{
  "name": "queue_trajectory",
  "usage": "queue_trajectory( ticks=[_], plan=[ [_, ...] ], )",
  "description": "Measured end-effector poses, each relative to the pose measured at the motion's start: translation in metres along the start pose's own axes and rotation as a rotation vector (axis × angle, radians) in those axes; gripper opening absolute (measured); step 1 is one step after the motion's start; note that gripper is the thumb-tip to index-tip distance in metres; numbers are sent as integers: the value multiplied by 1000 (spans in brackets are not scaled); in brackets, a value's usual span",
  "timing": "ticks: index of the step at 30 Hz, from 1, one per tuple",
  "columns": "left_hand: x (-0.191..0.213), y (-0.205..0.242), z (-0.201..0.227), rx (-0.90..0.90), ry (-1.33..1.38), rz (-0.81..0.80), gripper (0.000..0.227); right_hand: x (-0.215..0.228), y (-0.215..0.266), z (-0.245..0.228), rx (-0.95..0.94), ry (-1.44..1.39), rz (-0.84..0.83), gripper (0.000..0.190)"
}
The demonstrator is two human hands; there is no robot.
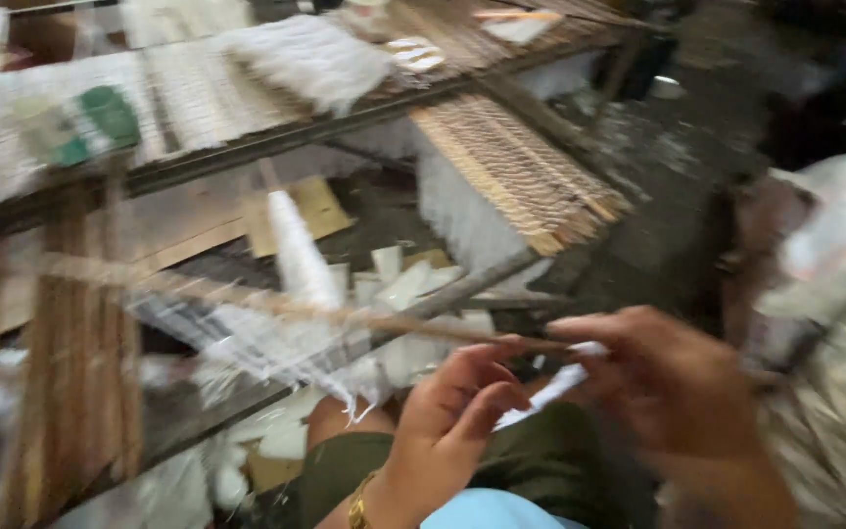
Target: Tying white cotton wicks onto a thin wooden stick as part of candle production.
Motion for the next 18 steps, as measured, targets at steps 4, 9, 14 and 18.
queue_trajectory(
  ticks=[4,9,14,18],
  plan=[
    [2,6,-49,201,212,246,35,-23,7,-17,193,-300,-95,40],
    [42,14,-38,124,87,455,42,-19,4,-6,169,-205,6,13],
    [25,4,-36,244,-283,416,35,-21,6,-11,136,-308,-41,17],
    [2,-8,-25,-11,-334,29,21,-26,5,-2,-25,-344,-112,20]
  ],
)
Point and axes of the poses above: each hand's wrist, its own y-axis away from the middle knuckle, its own x-axis out of the back of the hand, z = x × y, the point moved 3 cm from there along -y, towards the middle knuckle, and after that the axes turned 1 degree about z, right-handed, at the moved point
